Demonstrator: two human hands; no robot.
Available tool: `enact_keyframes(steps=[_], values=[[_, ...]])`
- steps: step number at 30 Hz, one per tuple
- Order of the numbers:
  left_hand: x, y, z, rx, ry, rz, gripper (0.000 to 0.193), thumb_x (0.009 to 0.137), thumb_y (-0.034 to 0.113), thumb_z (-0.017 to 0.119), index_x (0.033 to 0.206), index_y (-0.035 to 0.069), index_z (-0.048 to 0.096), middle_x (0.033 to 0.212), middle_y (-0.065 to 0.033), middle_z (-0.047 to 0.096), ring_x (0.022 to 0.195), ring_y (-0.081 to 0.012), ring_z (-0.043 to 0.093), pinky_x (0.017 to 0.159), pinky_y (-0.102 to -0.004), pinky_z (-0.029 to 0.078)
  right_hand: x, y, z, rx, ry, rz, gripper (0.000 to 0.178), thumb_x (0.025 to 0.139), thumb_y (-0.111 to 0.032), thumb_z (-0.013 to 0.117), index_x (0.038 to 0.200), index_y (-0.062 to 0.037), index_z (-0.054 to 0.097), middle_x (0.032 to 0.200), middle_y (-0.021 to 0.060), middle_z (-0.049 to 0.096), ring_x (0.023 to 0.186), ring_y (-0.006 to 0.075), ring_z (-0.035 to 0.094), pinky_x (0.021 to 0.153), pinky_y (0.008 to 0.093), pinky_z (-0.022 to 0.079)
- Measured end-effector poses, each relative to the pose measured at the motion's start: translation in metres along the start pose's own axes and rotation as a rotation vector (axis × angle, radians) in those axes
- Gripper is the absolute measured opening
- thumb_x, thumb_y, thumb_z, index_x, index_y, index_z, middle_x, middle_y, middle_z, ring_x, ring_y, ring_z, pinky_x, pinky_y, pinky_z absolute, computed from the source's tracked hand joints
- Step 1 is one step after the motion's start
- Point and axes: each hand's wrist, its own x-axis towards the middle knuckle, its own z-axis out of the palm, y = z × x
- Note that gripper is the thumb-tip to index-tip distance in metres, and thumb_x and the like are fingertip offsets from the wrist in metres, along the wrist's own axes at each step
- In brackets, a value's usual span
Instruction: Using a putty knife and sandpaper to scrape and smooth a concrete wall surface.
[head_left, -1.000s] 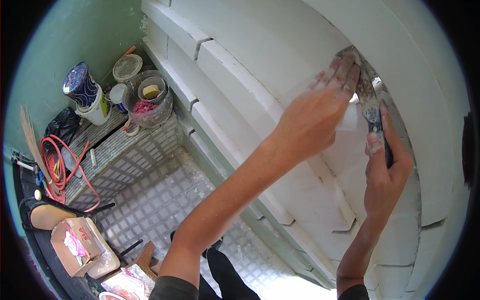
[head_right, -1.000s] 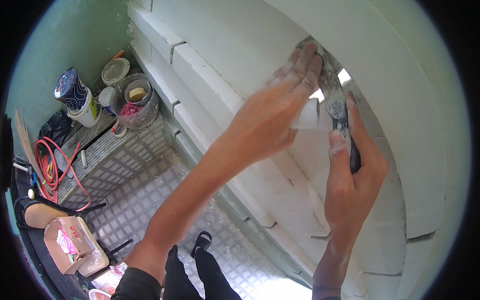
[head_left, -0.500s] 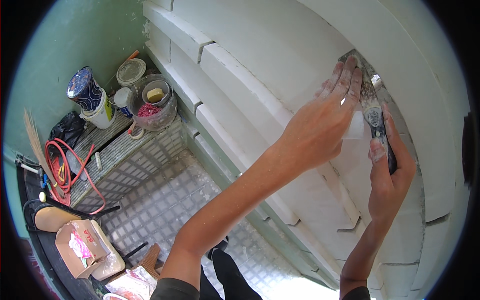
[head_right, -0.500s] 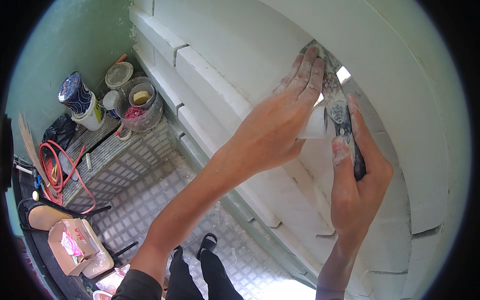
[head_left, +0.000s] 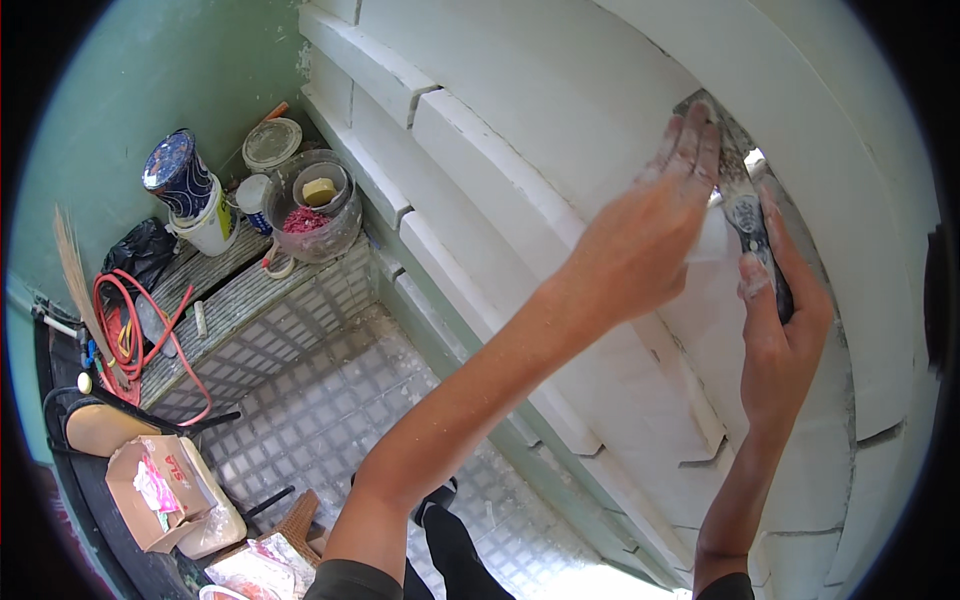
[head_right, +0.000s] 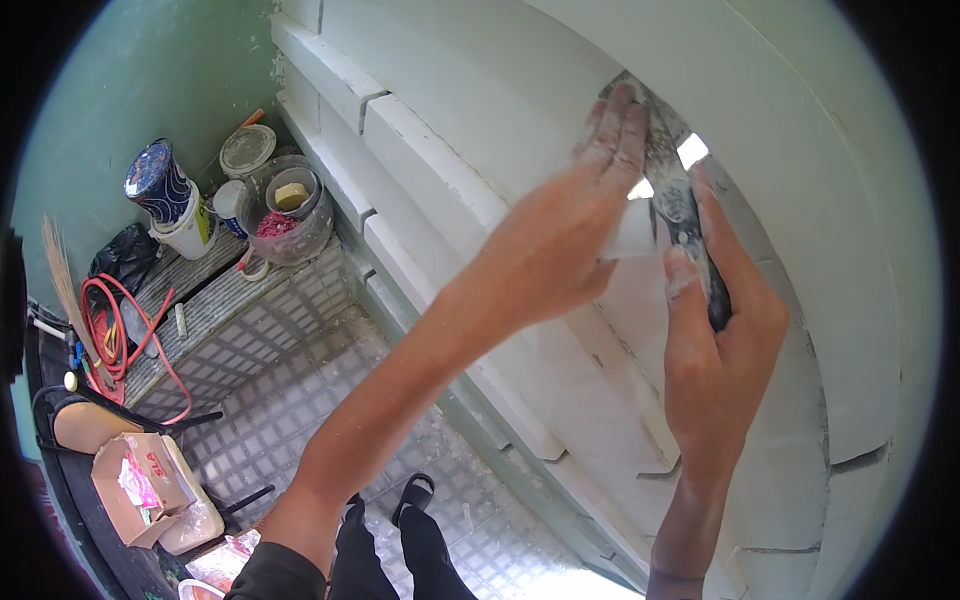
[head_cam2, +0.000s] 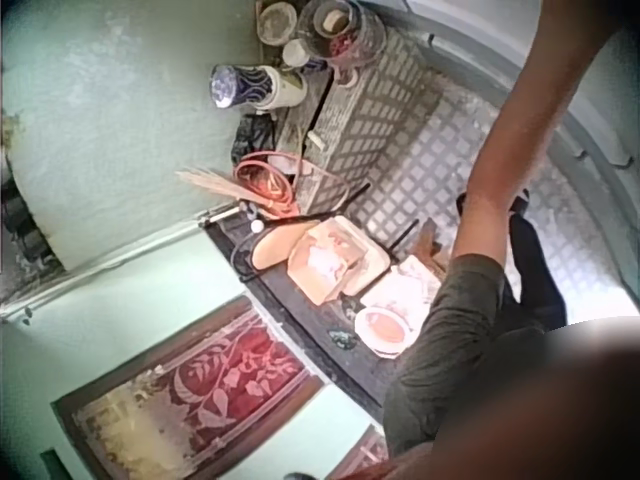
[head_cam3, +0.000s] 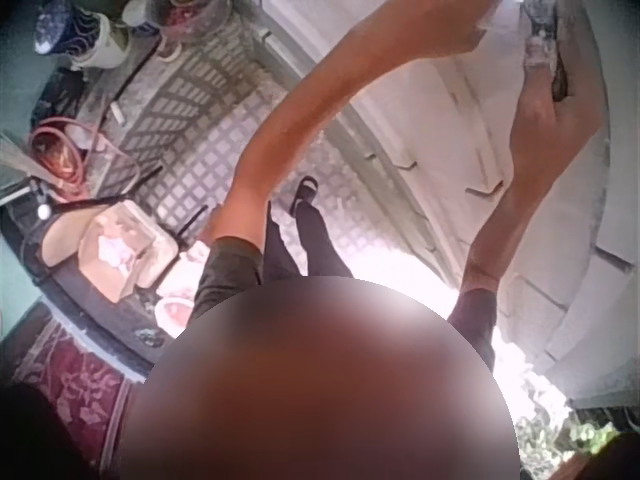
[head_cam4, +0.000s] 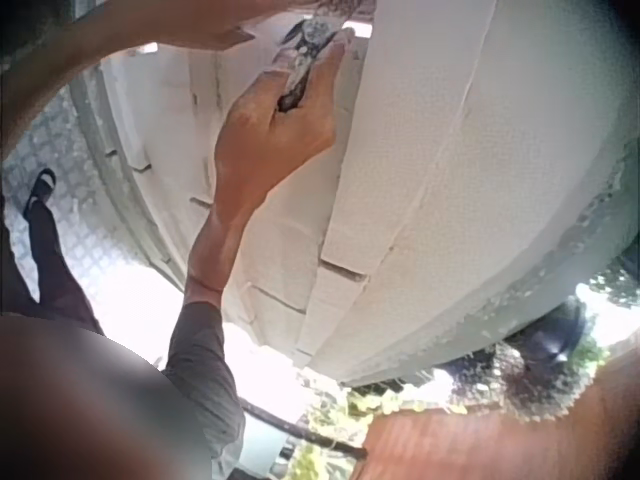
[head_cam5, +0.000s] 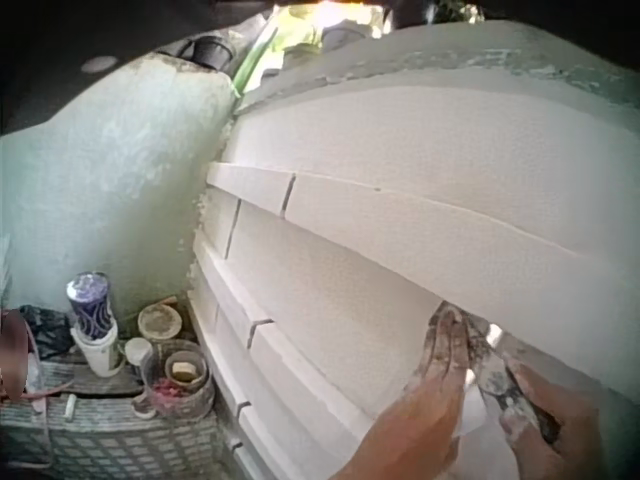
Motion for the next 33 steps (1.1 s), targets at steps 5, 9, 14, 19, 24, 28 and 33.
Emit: enact_keyframes(steps=[5,9,14,19,24,28,33], values=[[0.009,-0.028,-0.012,0.036,0.04,-0.011,0.083,0.075,-0.009,0.062,0.151,-0.017,0.028,0.156,-0.041,0.03,0.147,-0.0498,0.032,0.12,-0.0475,0.036,0.029,-0.002,0.022,-0.074,-0.04,-0.126,0.047,0.092,-0.007,0.06,0.139,-0.0018,0.065,0.082,0.0071,0.065,0.063,0.0114,0.044,0.061,0.0267,0.04],[0.016,-0.035,-0.037,0.119,0.002,-0.115,0.076,0.077,-0.007,0.06,0.148,-0.016,0.035,0.151,-0.0399,0.039,0.146,-0.0477,0.036,0.119,-0.047,0.037,0.044,-0.015,0.043,-0.117,-0.061,-0.159,0.046,0.093,-0.009,0.06,0.138,-0.0002,0.064,0.079,0.0093,0.062,0.067,0.0136,0.047,0.065,0.0291,0.043],[-0.001,-0.015,-0.034,0.254,-0.062,-0.058,0.076,0.076,-0.008,0.06,0.148,-0.015,0.036,0.152,-0.0357,0.041,0.148,-0.0448,0.037,0.121,-0.0517,0.033,0.01,-0.009,0.018,0.006,-0.104,0.023,0.047,0.093,-0.008,0.061,0.139,-0.0016,0.064,0.079,0.0062,0.061,0.068,0.0119,0.046,0.064,0.0285,0.042],[-0.005,0.003,-0.019,0.15,-0.108,-0.02,0.079,0.077,-0.008,0.061,0.15,-0.013,0.034,0.158,-0.0335,0.034,0.151,-0.0459,0.031,0.122,-0.0561,0.029,0.002,-0.008,-0.001,-0.036,-0.06,0.083,0.048,0.093,-0.007,0.061,0.14,-0.0006,0.063,0.078,0.0044,0.06,0.068,0.0097,0.044,0.062,0.027,0.039],[0.009,-0.033,-0.021,0.209,-0.03,-0.074,0.082,0.075,-0.009,0.062,0.152,-0.011,0.033,0.159,-0.0338,0.032,0.151,-0.0464,0.031,0.122,-0.0549,0.029,0.041,0.0,0.035,-0.04,-0.073,0.012,0.049,0.092,-0.007,0.061,0.14,-0.0005,0.063,0.08,0.0055,0.063,0.069,0.0099,0.046,0.065,0.0279,0.042],[-0.002,-0.029,-0.04,0.154,-0.089,-0.096,0.087,0.072,-0.01,0.064,0.154,-0.008,0.033,0.162,-0.0323,0.028,0.152,-0.0467,0.028,0.122,-0.055,0.03,0.026,-0.018,0.03,-0.085,-0.184,0.083,0.049,0.093,-0.006,0.06,0.141,0.0007,0.061,0.091,0.0112,0.07,0.077,0.0121,0.053,0.077,0.0282,0.048],[-0.017,0.009,-0.031,0.081,-0.18,-0.024,0.09,0.071,-0.013,0.062,0.154,-0.012,0.027,0.163,-0.0328,0.024,0.152,-0.0487,0.026,0.123,-0.055,0.03,-0.014,0.002,-0.003,0.047,-0.111,0.064,0.05,0.094,-0.004,0.056,0.143,0.0033,0.059,0.093,0.0108,0.07,0.074,0.0119,0.05,0.071,0.0278,0.046]])
